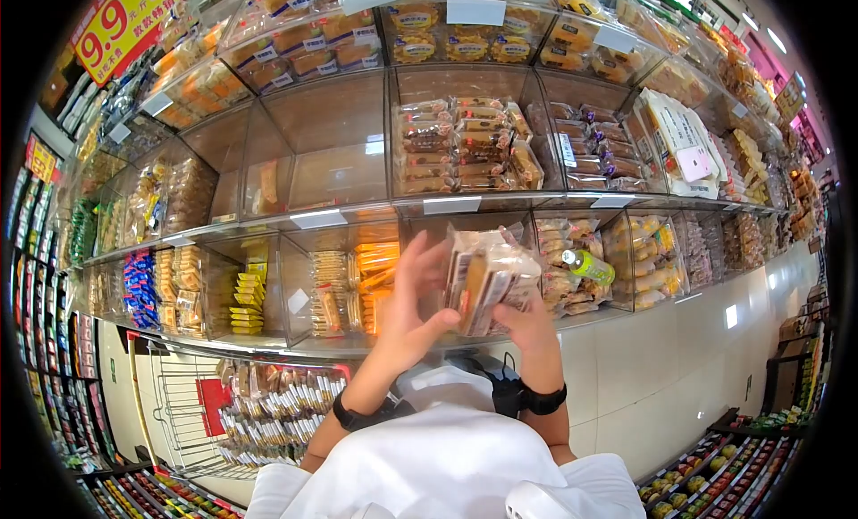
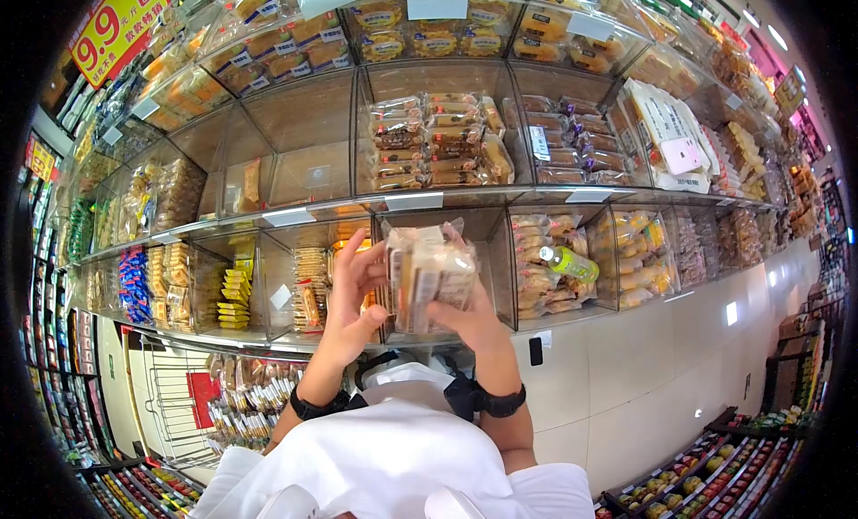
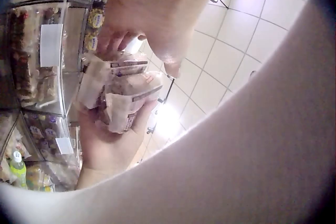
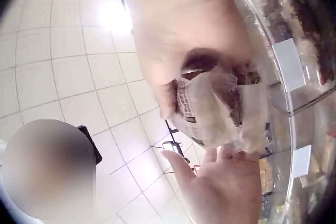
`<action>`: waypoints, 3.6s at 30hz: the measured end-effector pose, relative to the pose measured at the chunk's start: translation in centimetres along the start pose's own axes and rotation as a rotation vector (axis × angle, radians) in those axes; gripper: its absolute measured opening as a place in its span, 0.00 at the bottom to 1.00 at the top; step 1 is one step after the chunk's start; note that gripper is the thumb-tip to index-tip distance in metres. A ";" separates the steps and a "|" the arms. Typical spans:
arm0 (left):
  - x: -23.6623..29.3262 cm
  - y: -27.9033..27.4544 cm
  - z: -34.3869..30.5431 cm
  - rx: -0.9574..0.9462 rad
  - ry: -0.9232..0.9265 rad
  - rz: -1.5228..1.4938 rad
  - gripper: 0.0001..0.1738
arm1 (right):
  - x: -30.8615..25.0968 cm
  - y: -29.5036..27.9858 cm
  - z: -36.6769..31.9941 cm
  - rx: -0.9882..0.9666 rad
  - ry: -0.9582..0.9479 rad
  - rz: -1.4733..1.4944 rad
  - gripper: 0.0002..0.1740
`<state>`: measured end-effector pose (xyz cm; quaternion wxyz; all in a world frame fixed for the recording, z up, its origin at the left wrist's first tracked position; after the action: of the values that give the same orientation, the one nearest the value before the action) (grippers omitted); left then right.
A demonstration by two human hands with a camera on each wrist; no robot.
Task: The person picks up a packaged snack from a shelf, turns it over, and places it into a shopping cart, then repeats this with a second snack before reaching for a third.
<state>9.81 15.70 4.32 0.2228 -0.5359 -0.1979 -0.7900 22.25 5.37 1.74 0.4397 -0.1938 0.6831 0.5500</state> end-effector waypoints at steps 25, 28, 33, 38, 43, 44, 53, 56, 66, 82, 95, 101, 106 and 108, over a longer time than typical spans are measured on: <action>0.3 0.4 0.2 0.157 -0.012 -0.288 0.55 | -1.8 4.8 -0.2 -0.056 -0.267 -0.886 0.59; -1.2 -0.5 0.3 0.223 -0.147 -0.445 0.51 | -2.6 3.8 -0.2 -0.123 -0.253 -0.909 0.46; -1.2 -0.6 0.7 0.217 -0.401 -0.563 0.34 | -3.1 2.7 0.4 -0.070 -0.154 -0.859 0.31; -2.1 -0.5 1.2 0.159 -0.643 -0.857 0.34 | -3.5 2.6 0.6 -0.033 -0.287 -1.207 0.38; -3.5 -0.9 0.8 0.028 -0.917 -0.984 0.32 | -3.3 3.3 0.4 -0.102 -0.391 -1.615 0.43; -3.5 -0.9 0.8 0.030 -0.953 -0.974 0.31 | -3.1 3.5 0.2 -0.144 -0.405 -1.708 0.43; -6.2 -0.4 -1.7 -0.130 -1.068 -1.078 0.28 | -0.4 2.8 -1.8 -0.423 -0.397 -1.854 0.43; -3.8 0.5 -1.3 0.029 -1.068 -0.780 0.29 | 0.6 1.7 -1.7 -0.412 -0.437 -1.668 0.40; -4.1 -1.6 -1.1 -0.078 -0.548 -0.138 0.52 | -1.3 0.8 -1.0 -0.136 -0.323 -0.993 0.41; -0.8 1.0 -2.0 -0.055 -0.073 -0.346 0.67 | -0.2 3.5 0.0 -0.075 -0.201 -0.517 0.53; 0.6 -0.9 -0.9 -0.070 -0.069 0.053 0.38 | 1.6 2.2 2.2 -0.027 0.165 0.252 0.32; 0.8 -0.9 -1.0 -0.044 -0.030 0.085 0.44 | 1.0 3.2 3.1 -0.139 0.208 0.321 0.35; 0.3 -0.3 -1.3 0.042 -0.055 0.011 0.50 | 0.7 4.4 3.0 -0.079 0.226 0.168 0.35; 0.5 0.0 -1.3 0.068 -0.006 0.043 0.51 | 0.6 5.1 2.7 -0.078 0.221 0.202 0.35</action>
<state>8.62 14.91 4.30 0.2574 -0.5346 -0.2139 -0.7760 19.19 9.62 4.21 0.2964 -0.2004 0.7215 0.5928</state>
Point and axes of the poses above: each hand's wrist, its own z-axis towards the middle knuckle, its own y-axis out of the palm, x = y × z, the point moved 2 cm from there along z, towards the middle knuckle, and after that the axes turned 5 degrees about y, right-handed, at the moved point
